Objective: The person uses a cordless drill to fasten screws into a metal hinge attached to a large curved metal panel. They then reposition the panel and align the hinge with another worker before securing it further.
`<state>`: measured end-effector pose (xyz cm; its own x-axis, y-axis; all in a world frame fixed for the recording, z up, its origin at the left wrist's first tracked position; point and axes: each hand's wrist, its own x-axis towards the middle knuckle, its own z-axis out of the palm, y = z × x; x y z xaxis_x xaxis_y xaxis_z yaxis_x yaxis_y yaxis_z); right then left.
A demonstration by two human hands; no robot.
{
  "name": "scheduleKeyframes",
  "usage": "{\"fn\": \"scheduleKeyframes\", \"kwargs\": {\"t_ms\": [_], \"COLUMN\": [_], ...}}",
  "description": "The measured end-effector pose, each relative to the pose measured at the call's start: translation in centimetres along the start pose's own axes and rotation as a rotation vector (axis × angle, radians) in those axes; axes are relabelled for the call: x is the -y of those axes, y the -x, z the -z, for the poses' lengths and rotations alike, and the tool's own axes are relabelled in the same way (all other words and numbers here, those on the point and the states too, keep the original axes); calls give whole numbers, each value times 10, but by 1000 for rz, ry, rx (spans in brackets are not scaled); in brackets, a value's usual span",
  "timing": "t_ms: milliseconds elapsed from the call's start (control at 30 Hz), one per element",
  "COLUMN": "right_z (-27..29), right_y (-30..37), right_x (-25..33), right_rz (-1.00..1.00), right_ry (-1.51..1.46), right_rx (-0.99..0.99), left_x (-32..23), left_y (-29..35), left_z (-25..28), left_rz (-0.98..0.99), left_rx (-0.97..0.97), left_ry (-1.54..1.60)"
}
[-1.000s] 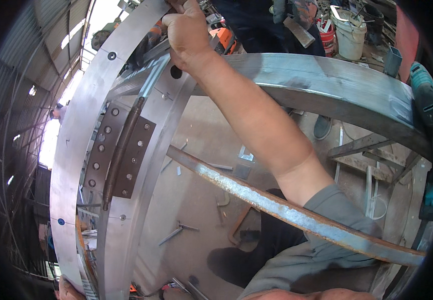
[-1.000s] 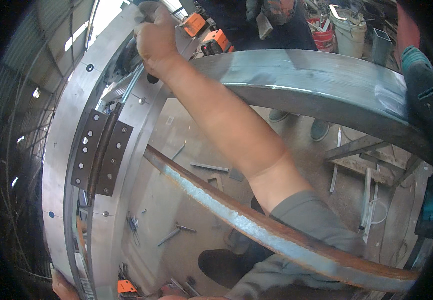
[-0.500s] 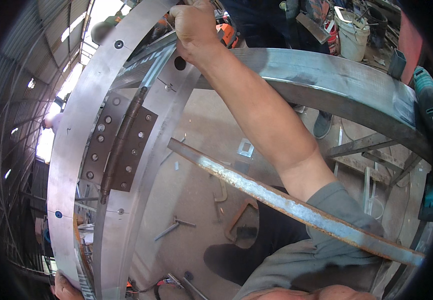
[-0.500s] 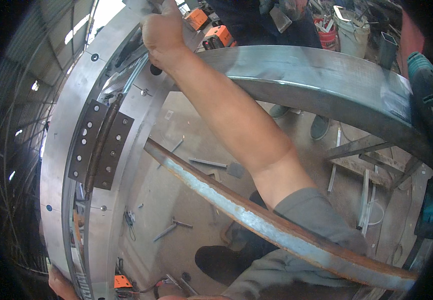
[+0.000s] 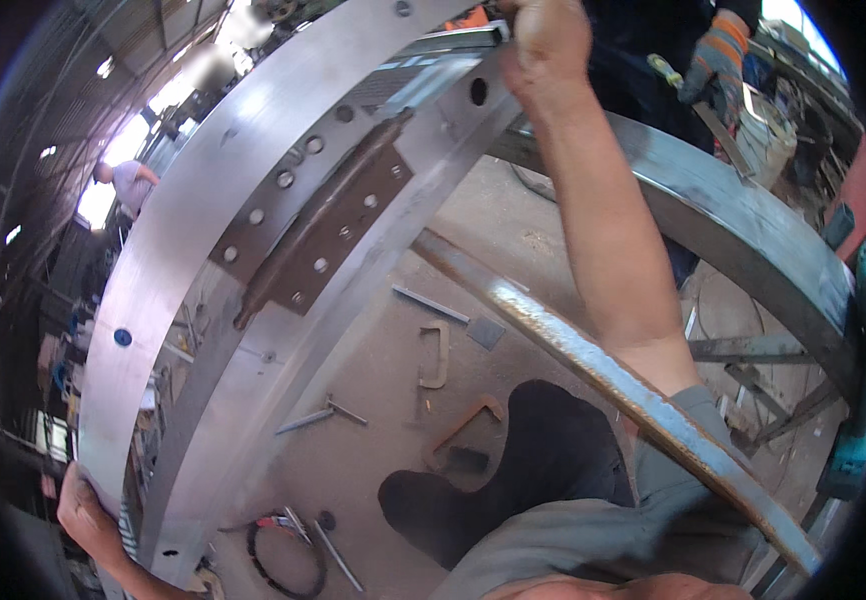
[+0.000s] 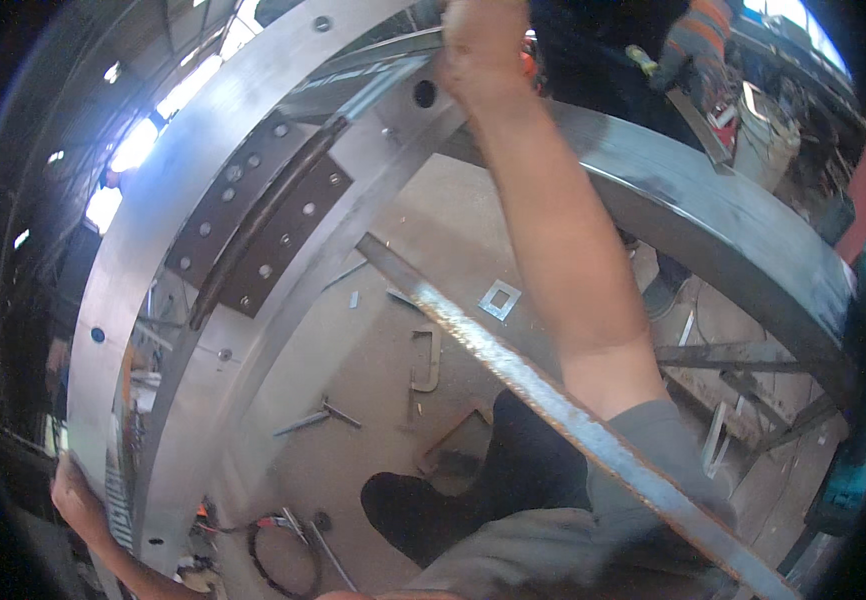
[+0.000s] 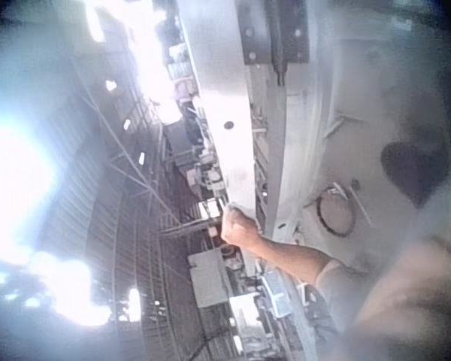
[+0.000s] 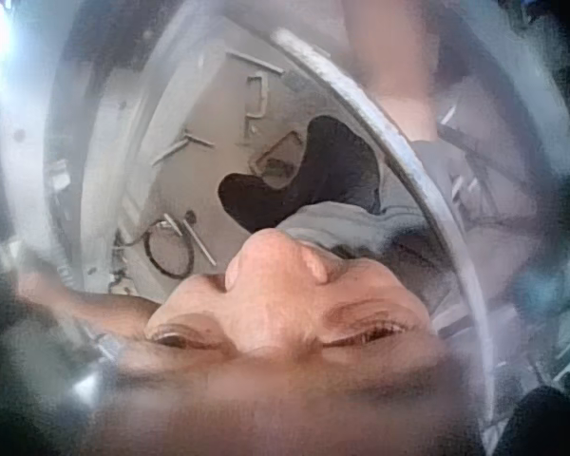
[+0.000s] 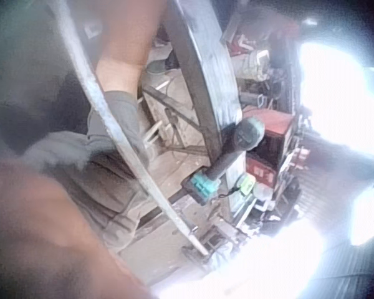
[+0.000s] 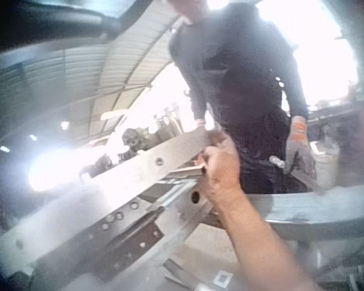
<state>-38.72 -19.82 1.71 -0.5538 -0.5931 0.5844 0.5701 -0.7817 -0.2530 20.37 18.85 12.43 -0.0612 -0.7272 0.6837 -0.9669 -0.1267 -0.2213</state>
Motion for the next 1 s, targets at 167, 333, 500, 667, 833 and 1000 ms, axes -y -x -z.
{"fn": "scheduleKeyframes", "kwargs": {"t_ms": [167,333,500,667,833,1000], "right_z": [-4,-9,-4,4,4,10], "right_y": [0,7,22,28,22,16], "right_x": [2,1,5,10,-5,-17], "right_rz": [9,76,253,188,276,176], "right_ry": [-7,107,826,1287,1456,1346], "right_rx": [-17,-57,10,29,-45,-65], "left_x": [7,10,9,12,18,18], "left_y": [6,8,5,3,3,2], "left_z": [-3,-2,-2,4,8,-1], "left_rz": [64,118,196,177,220,239], "left_rx": [-41,6,14,60,118,55], "left_ry": [-61,26,65,123,135,161]}}
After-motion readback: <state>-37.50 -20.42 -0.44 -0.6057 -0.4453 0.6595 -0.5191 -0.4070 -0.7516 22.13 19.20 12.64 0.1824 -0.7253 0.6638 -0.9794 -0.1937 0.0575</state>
